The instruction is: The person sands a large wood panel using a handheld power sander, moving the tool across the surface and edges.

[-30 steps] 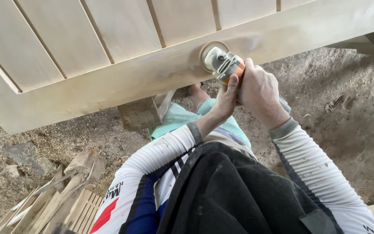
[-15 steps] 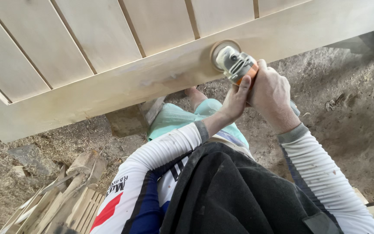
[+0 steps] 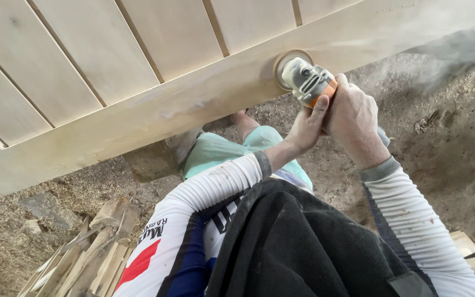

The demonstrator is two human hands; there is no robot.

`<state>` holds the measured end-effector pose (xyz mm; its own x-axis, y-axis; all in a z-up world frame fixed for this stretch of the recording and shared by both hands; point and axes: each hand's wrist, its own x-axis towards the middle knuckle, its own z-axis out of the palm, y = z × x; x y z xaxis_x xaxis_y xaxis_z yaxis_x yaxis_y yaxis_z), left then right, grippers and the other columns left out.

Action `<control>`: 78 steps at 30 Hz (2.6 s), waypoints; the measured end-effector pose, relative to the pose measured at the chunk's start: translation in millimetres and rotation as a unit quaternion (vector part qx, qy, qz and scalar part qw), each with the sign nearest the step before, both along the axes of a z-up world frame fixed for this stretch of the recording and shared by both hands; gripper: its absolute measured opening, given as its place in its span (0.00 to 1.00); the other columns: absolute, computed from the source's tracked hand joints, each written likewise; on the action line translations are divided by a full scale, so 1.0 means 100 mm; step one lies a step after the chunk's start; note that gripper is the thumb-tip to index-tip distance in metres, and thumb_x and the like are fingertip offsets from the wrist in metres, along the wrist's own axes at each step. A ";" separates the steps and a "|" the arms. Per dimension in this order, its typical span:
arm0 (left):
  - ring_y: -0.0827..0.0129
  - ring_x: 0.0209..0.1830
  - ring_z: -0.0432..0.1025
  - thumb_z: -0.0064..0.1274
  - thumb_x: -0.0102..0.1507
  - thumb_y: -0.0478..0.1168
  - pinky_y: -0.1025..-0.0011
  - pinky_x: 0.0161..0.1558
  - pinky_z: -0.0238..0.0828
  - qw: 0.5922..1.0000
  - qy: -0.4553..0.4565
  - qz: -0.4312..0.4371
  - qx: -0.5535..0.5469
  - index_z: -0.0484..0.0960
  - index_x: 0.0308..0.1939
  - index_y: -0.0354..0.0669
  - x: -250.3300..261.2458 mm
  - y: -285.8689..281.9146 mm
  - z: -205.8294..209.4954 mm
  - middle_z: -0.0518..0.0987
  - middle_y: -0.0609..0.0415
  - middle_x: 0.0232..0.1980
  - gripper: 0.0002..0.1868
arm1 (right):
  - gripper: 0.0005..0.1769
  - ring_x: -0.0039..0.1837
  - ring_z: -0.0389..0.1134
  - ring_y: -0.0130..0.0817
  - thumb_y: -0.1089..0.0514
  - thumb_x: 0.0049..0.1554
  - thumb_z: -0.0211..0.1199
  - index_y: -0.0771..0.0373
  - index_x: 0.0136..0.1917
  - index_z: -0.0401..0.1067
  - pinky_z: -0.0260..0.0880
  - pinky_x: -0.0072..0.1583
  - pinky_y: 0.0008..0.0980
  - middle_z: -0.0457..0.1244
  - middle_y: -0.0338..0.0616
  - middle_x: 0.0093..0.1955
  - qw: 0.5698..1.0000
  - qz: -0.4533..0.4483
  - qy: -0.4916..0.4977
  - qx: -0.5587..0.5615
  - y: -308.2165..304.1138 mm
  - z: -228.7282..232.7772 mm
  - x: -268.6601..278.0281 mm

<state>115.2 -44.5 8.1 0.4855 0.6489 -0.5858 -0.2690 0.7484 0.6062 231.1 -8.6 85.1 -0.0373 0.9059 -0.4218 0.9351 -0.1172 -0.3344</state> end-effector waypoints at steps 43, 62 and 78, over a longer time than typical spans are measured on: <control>0.48 0.36 0.86 0.31 0.52 0.85 0.61 0.30 0.86 0.975 0.084 -0.202 0.036 0.62 0.68 0.38 -0.08 0.32 -0.10 0.79 0.33 0.57 0.60 | 0.20 0.38 0.73 0.38 0.52 0.63 0.68 0.69 0.58 0.67 0.76 0.38 0.36 0.70 0.52 0.44 0.977 -0.200 -0.056 -0.038 -0.25 -0.36 -0.12; 0.56 0.61 0.75 0.37 0.65 0.75 0.66 0.45 0.86 0.977 0.103 0.177 0.066 0.57 0.76 0.36 -2.97 -0.75 -0.20 0.70 0.37 0.67 0.52 | 0.19 0.38 0.74 0.47 0.51 0.59 0.65 0.68 0.52 0.65 0.76 0.41 0.42 0.69 0.55 0.40 0.994 0.084 0.063 -0.025 -0.41 -0.02 -3.06; 0.47 0.63 0.73 0.30 0.61 0.78 0.62 0.48 0.85 0.994 0.027 0.102 0.040 0.44 0.79 0.40 -2.14 -0.80 -0.19 0.62 0.33 0.72 0.56 | 0.20 0.36 0.73 0.42 0.51 0.57 0.69 0.69 0.51 0.66 0.75 0.37 0.38 0.68 0.53 0.40 0.994 0.100 -0.012 -0.034 -0.44 0.06 -2.29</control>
<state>-99.1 -124.2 -10.7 0.3081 0.7761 -0.5503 -0.3755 0.6307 0.6791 1.8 -53.0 91.2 -0.2033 0.8509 -0.4844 0.9497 0.0509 -0.3090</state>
